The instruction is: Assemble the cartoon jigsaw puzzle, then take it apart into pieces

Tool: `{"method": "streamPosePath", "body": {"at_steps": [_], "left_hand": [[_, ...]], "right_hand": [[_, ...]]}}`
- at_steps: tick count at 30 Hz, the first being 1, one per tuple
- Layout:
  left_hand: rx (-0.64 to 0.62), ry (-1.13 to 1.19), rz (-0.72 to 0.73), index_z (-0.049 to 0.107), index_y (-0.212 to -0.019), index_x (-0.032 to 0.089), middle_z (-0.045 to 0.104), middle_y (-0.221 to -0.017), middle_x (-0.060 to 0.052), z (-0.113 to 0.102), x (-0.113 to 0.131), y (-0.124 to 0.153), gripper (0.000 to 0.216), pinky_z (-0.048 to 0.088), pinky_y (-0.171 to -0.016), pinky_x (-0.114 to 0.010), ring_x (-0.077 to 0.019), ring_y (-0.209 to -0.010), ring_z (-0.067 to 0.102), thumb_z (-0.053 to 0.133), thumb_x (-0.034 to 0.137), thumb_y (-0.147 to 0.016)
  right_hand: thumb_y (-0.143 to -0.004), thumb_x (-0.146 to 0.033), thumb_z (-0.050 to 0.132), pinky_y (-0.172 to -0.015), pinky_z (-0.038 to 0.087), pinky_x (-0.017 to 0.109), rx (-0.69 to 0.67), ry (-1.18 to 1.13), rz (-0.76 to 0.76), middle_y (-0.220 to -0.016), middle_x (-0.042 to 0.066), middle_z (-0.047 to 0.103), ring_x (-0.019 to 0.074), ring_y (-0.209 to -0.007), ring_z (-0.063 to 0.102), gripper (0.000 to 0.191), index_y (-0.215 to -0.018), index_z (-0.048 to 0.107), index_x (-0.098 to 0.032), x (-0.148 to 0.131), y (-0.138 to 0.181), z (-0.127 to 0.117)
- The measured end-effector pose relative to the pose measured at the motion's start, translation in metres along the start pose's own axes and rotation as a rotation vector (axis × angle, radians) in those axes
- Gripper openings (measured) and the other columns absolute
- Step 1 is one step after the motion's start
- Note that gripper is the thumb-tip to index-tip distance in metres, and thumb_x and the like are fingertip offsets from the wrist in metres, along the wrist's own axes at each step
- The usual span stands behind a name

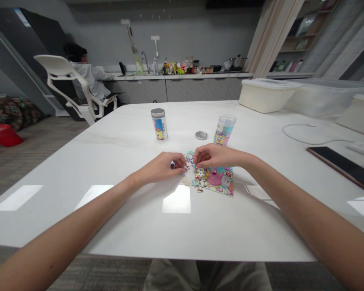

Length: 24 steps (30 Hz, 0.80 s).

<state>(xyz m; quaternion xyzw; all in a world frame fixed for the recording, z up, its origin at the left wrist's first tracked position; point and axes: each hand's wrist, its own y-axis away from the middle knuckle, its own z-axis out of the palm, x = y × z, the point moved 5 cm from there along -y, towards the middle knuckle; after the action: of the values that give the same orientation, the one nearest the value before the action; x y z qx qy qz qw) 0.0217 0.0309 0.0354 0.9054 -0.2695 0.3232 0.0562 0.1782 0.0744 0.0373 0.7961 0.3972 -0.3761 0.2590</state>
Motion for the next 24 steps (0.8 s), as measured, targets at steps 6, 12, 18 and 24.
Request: {"method": "streamPosePath", "body": {"at_steps": [6, 12, 18, 24], "left_hand": [[0.059, -0.015, 0.036, 0.068, -0.087, 0.021, 0.059, -0.094, -0.003, 0.003, 0.007, 0.001, 0.021, 0.045, -0.072, -0.029, -0.0152, -0.08, 0.057, 0.062, 0.04, -0.083], [0.023, 0.018, -0.02, 0.069, -0.082, 0.02, 0.059, -0.088, -0.003, 0.015, 0.004, -0.002, 0.022, 0.042, -0.067, -0.028, -0.0133, -0.072, 0.053, 0.059, 0.04, -0.085], [-0.036, -0.073, 0.097, 0.072, -0.09, 0.023, 0.059, -0.095, -0.003, 0.011, 0.007, 0.0, 0.016, 0.043, -0.072, -0.028, -0.0145, -0.079, 0.055, 0.064, 0.035, -0.083], [-0.131, -0.127, 0.219, 0.072, -0.091, 0.021, 0.059, -0.086, -0.002, 0.003, 0.012, 0.003, 0.019, 0.042, -0.071, -0.027, -0.0134, -0.074, 0.054, 0.065, 0.037, -0.084]], "right_hand": [[-0.074, -0.023, 0.067, -0.065, 0.049, 0.026, 0.083, -0.04, -0.016, -0.082, 0.003, 0.069, 0.0125, -0.072, 0.063, 0.015, -0.086, 0.061, -0.016, -0.002, -0.004, 0.001], [-0.074, -0.023, 0.066, -0.067, 0.049, 0.027, 0.146, -0.069, -0.063, -0.084, 0.003, 0.068, 0.0126, -0.073, 0.063, 0.014, -0.086, 0.061, -0.016, -0.01, -0.005, 0.004], [-0.071, -0.022, 0.067, -0.067, 0.049, 0.027, 0.186, -0.029, -0.002, -0.08, 0.004, 0.068, 0.0152, -0.076, 0.064, 0.015, -0.084, 0.06, -0.017, -0.001, -0.007, 0.003], [-0.072, -0.02, 0.065, -0.073, 0.047, 0.029, 0.191, 0.263, 0.012, -0.087, 0.004, 0.068, 0.0171, -0.08, 0.062, 0.014, -0.086, 0.065, -0.018, 0.003, -0.005, 0.001]]}}
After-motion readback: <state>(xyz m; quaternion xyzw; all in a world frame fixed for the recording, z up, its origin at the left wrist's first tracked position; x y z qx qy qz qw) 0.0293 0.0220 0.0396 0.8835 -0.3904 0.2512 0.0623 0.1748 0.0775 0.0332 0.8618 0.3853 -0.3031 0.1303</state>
